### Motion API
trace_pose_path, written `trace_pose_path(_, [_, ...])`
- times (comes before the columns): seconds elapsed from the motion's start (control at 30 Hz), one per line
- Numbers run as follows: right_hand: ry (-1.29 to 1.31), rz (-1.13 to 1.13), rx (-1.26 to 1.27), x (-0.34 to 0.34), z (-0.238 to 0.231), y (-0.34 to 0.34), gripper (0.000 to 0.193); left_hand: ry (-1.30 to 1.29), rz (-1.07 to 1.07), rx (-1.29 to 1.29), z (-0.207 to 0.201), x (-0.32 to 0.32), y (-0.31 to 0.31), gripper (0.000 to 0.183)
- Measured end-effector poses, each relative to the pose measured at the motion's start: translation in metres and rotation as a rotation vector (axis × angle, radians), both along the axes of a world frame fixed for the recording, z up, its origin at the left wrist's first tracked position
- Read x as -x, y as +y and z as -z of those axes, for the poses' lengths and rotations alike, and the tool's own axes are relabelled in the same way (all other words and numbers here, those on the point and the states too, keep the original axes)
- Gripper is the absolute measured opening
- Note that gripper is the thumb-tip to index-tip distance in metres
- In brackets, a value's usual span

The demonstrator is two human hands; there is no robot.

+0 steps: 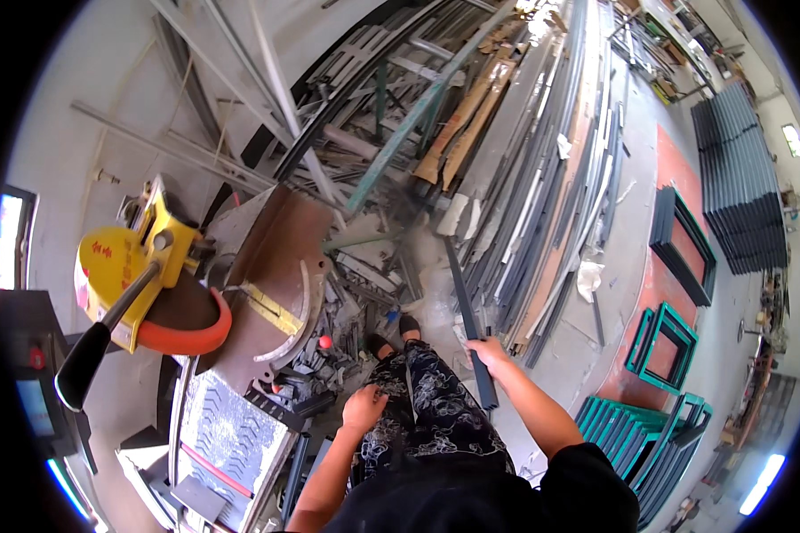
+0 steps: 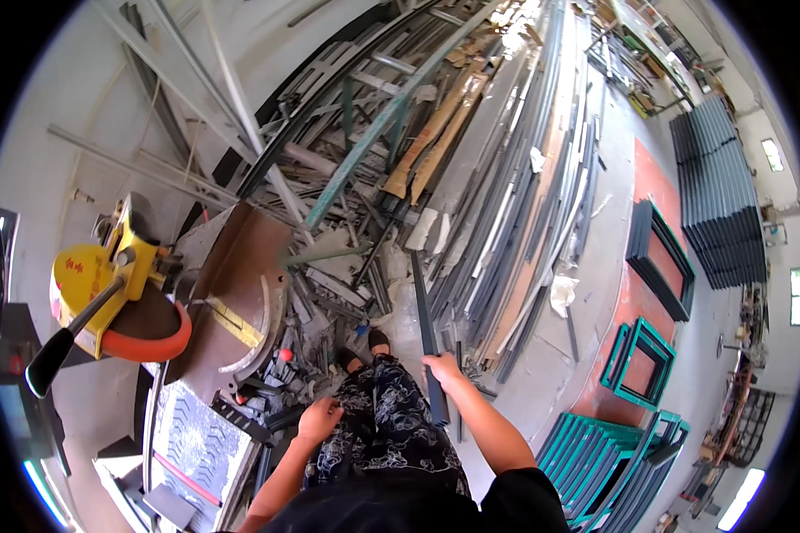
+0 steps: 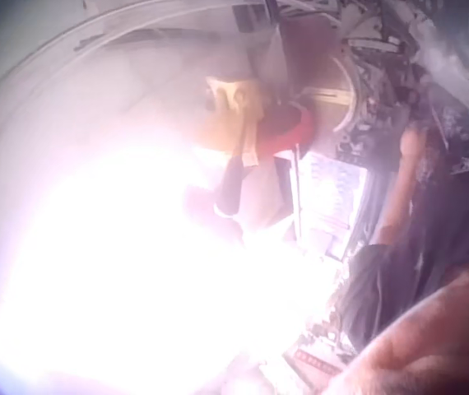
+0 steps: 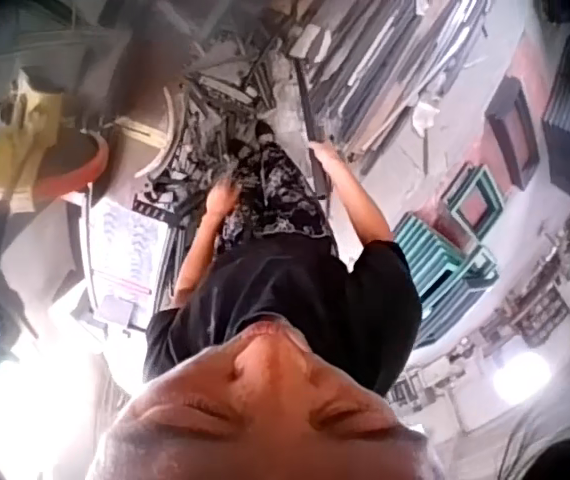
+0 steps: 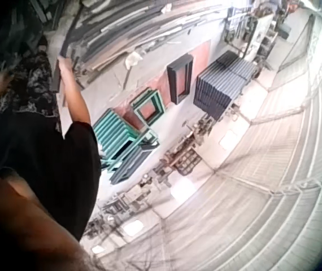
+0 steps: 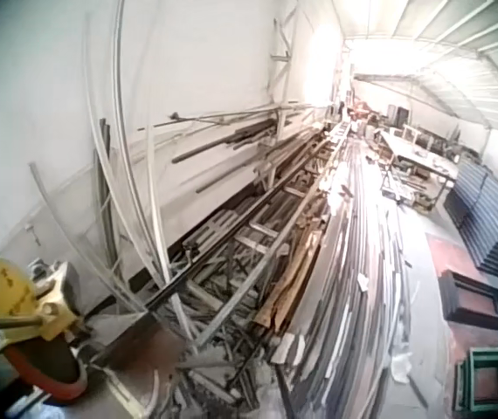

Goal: The person positions metal strips on a cutting machine and uses a circular saw to cut them, then interacts with a control panel. They move green window frames from a stack on the workshop floor by hand.

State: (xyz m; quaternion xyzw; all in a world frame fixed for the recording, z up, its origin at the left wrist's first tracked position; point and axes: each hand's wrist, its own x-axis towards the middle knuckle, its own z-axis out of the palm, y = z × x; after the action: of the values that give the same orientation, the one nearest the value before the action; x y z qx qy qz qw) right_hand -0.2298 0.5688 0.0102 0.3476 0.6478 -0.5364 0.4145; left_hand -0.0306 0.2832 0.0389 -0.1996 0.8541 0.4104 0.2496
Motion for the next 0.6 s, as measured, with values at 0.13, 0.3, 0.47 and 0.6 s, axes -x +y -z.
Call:
trace_pose_path(0.13, [-0.052, -0.137, 0.112, -0.012, -0.033, -0.004, 0.017, -0.056, 0.009, 0.010, 0.006, -0.003, -0.008, 0.033])
trace_pose_path(0.3, [-0.559, 0.183, 0.408, -0.001, -0.041, -0.035, 0.026, -0.048, 0.038, 0.006, 0.009, -0.002, -0.008, 0.033])
trace_pose_path(0.47, [-0.620, 0.274, 0.503, 0.005, -0.036, -0.082, 0.025, -0.014, -0.060, -0.022, 0.003, -0.003, -0.008, 0.030])
trace_pose_path(0.6, [-0.479, 0.251, 0.380, 0.002, -0.016, -0.104, 0.021, -0.008, -0.101, -0.019, 0.014, -0.019, -0.014, 0.029])
